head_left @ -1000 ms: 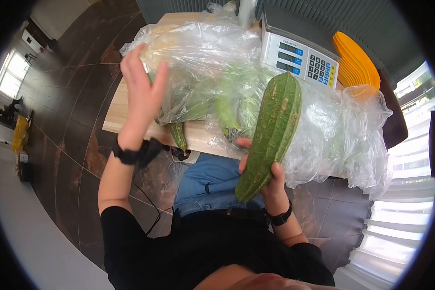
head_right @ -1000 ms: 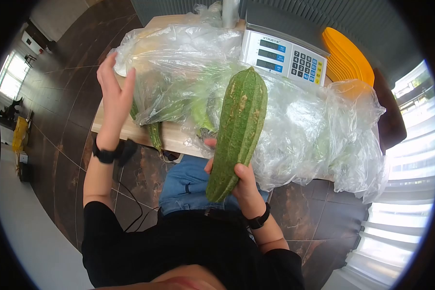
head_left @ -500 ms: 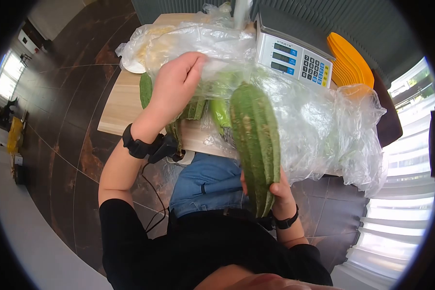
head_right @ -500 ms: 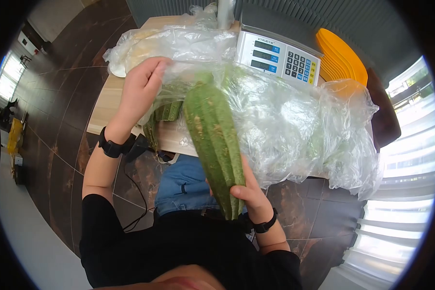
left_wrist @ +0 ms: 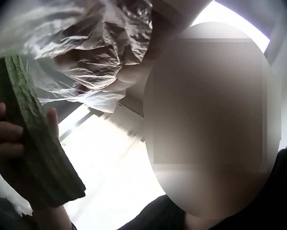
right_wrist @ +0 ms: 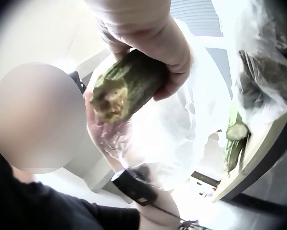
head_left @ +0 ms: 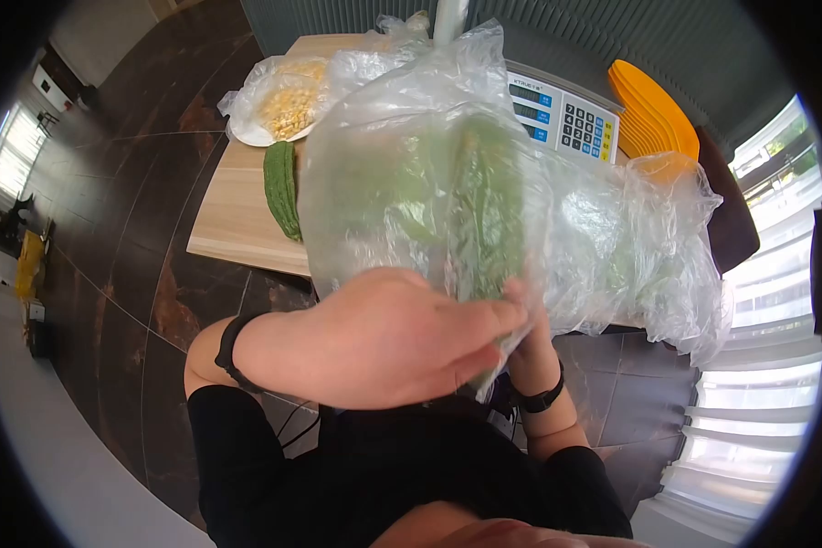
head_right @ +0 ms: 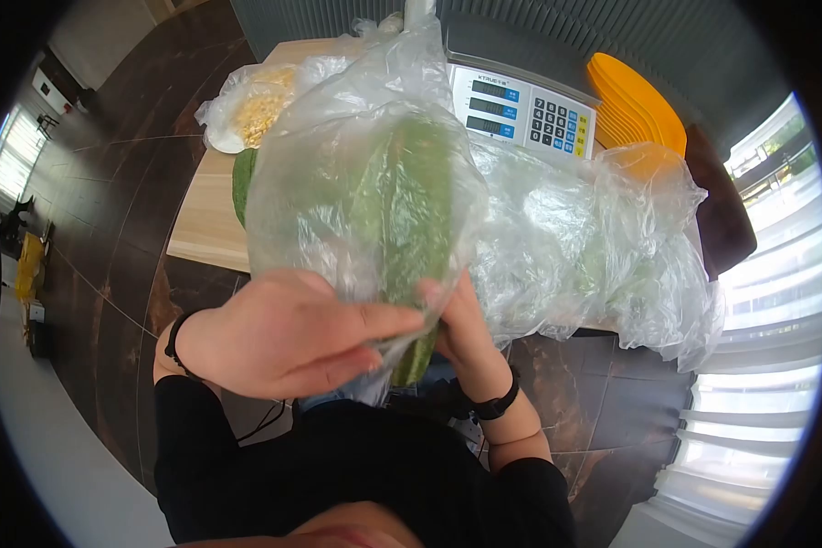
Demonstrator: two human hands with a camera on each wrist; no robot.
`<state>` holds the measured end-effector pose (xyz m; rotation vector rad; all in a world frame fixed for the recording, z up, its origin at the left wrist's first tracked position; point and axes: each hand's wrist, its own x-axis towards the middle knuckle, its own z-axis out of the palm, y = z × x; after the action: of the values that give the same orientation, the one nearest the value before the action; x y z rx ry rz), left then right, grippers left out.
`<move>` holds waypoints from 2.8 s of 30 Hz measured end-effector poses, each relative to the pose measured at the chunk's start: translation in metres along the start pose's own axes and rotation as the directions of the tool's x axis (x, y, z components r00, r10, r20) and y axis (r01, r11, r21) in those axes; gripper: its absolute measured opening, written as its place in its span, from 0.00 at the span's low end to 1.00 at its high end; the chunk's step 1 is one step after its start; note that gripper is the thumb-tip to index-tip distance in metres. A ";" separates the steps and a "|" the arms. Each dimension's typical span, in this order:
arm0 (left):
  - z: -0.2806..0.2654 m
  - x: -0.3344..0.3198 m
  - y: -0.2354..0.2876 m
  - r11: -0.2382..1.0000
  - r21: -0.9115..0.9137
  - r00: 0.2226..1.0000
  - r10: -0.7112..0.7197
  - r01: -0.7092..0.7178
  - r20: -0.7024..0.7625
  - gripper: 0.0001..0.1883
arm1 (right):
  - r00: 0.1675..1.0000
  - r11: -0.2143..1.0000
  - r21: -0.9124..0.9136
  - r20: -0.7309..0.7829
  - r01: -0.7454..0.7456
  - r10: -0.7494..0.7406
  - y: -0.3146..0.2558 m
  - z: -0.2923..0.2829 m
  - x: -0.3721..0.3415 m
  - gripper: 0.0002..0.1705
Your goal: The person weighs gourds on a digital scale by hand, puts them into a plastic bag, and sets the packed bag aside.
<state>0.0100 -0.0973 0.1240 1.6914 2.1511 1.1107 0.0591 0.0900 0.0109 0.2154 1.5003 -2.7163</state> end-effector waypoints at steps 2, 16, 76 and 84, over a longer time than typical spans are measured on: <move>0.013 0.001 -0.003 0.998 -0.033 0.998 0.055 -0.054 0.040 0.23 | 0.997 0.995 -0.090 0.067 0.045 -0.039 0.001 -0.002 0.003 0.42; 0.131 0.040 -0.016 0.853 0.198 0.865 0.499 -0.482 -0.044 0.21 | 0.979 0.884 -0.462 0.203 0.074 0.024 0.003 0.002 0.012 0.47; -0.056 -0.250 -0.201 0.549 -0.696 0.245 -0.834 0.462 -0.495 0.28 | 0.869 -0.276 -0.959 0.185 0.059 -0.458 0.095 0.110 0.134 0.42; -0.057 -0.246 -0.193 0.500 -0.756 0.199 -0.865 0.423 -0.460 0.24 | 0.891 0.036 -0.970 0.204 0.238 -0.405 0.067 0.099 0.103 0.27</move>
<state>-0.0866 -0.3561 -0.0324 -0.2813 2.2539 2.0538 -0.0473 -0.0259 -0.0076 -0.0472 3.3084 -1.0896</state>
